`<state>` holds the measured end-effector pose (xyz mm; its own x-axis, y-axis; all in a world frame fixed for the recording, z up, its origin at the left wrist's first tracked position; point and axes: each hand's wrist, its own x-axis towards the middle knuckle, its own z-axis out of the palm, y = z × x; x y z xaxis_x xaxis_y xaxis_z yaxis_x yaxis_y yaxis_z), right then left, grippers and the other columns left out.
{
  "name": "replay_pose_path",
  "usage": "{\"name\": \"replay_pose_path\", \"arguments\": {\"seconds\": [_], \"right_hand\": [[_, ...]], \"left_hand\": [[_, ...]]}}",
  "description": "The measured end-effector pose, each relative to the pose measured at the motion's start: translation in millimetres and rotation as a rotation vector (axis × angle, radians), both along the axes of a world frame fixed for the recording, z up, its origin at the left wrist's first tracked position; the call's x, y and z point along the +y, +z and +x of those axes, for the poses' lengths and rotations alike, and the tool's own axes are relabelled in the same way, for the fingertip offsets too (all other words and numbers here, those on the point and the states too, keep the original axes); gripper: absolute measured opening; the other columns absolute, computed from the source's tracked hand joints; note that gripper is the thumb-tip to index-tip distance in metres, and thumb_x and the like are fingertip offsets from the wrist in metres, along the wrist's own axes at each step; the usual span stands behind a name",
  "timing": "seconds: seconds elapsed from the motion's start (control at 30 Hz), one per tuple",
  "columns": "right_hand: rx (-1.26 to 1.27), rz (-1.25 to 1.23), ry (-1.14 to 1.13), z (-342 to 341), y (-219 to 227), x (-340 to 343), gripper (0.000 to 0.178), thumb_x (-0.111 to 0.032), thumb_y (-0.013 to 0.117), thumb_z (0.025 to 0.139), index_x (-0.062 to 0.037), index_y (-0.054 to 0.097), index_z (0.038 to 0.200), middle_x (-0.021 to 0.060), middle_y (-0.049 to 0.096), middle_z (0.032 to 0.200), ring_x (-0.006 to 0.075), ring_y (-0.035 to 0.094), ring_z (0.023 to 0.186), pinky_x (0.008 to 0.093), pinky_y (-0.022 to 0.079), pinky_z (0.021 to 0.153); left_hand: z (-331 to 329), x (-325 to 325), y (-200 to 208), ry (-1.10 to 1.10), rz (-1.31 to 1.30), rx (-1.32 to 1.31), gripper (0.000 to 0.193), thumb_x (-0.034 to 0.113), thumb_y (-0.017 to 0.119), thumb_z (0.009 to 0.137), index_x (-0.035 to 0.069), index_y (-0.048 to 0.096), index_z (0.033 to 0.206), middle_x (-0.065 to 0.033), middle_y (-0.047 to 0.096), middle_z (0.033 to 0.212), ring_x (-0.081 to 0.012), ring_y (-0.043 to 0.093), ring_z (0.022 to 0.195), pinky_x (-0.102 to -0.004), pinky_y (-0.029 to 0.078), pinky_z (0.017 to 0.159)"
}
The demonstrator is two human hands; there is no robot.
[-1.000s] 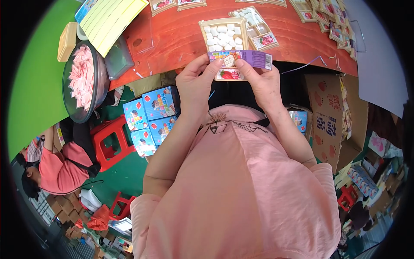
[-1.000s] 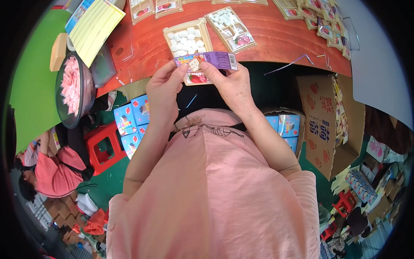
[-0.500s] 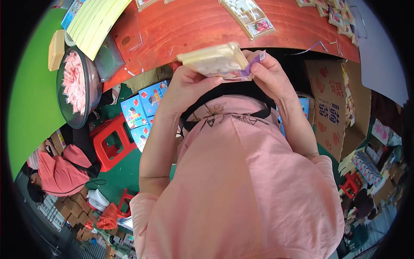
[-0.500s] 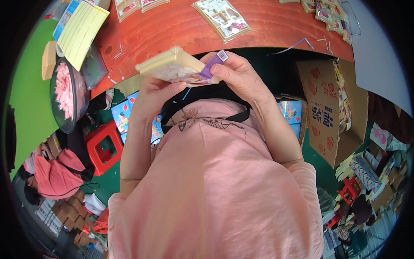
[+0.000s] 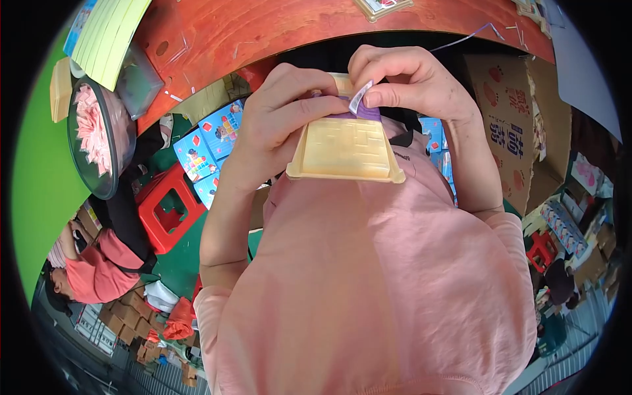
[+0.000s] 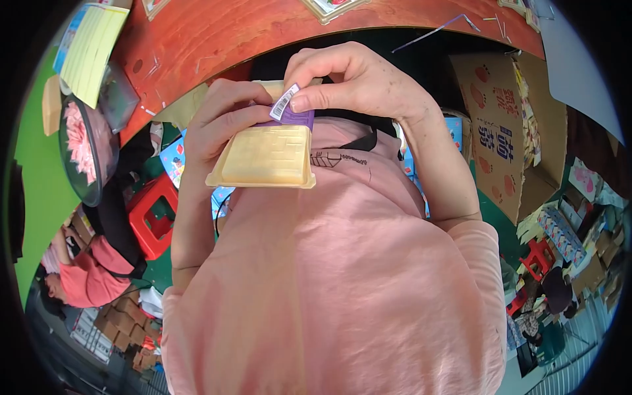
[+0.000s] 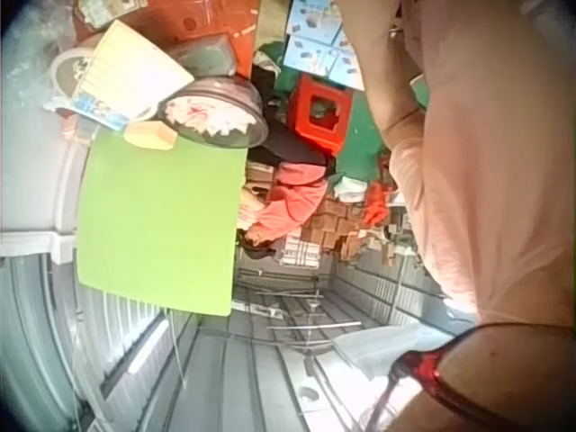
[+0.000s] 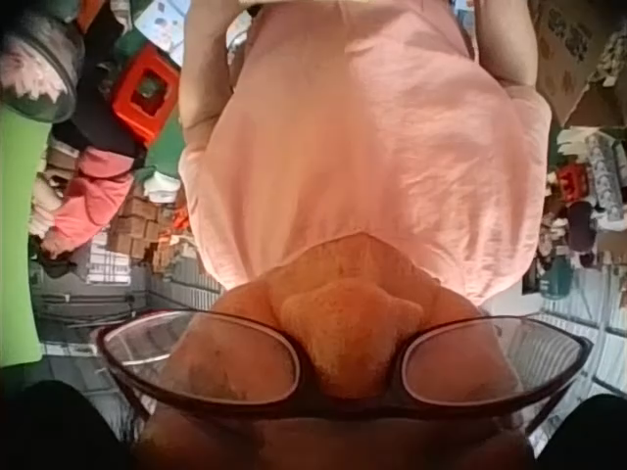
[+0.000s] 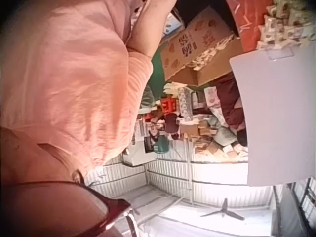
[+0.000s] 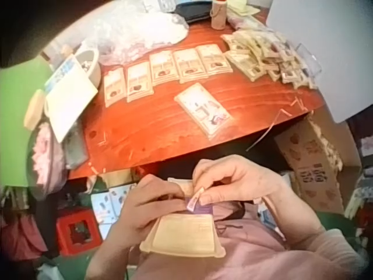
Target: Packaging small cube-shaped items into plastic trays, inserting them into sleeves, and applying adhesive labels.
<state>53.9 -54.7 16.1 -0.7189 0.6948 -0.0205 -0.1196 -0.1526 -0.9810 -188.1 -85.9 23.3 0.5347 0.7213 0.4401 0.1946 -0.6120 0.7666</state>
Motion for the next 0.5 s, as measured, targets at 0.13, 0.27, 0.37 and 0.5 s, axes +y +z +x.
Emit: {"name": "replay_pose_path", "arguments": {"seconds": [0.13, 0.27, 0.37, 0.5], "right_hand": [[-0.049, -0.11, 0.071, -2, 1, -1, 0.023, -0.009, 0.075, 0.086, -0.003, 0.062, 0.105, -0.0005, 0.057, 0.09, 0.0101, 0.055, 0.091, 0.0261, 0.043, 0.086], [-0.078, -0.037, 0.081, -7, -1, 6, 0.031, -0.01, 0.075, 0.087, -0.0043, 0.055, 0.11, -0.0006, 0.056, 0.098, 0.0091, 0.053, 0.096, 0.0257, 0.043, 0.091], [-0.042, 0.067, 0.025, -14, -4, 9, 0.032, -0.009, 0.071, 0.09, -0.0047, 0.052, 0.116, 0.0015, 0.051, 0.111, 0.0105, 0.049, 0.106, 0.0254, 0.04, 0.095], [0.051, -0.062, -0.046, -14, -16, 12, 0.029, -0.008, 0.068, 0.092, -0.0066, 0.05, 0.114, -0.0002, 0.051, 0.105, 0.0085, 0.048, 0.093, 0.0242, 0.042, 0.087]], "left_hand": [[7, -4, -2, 0.085, 0.049, -0.008, 0.035, 0.008, 0.074, 0.069, 0.005, 0.071, 0.104, -0.0077, 0.066, 0.1, -0.0254, 0.058, 0.079, -0.0331, 0.047, 0.066], [3, 2, -7, 0.096, 0.168, -0.016, 0.04, 0.008, 0.075, 0.066, 0.004, 0.072, 0.106, -0.0086, 0.067, 0.099, -0.0253, 0.059, 0.076, -0.0337, 0.046, 0.066], [5, 5, -2, 0.073, 0.225, 0.007, 0.04, 0.007, 0.075, 0.066, 0.005, 0.072, 0.106, -0.0085, 0.068, 0.1, -0.0251, 0.06, 0.077, -0.0343, 0.044, 0.067], [17, 11, -5, 0.109, 0.101, -0.024, 0.034, 0.006, 0.075, 0.069, 0.006, 0.073, 0.102, -0.008, 0.067, 0.101, -0.0255, 0.061, 0.08, -0.0365, 0.044, 0.07]]}}
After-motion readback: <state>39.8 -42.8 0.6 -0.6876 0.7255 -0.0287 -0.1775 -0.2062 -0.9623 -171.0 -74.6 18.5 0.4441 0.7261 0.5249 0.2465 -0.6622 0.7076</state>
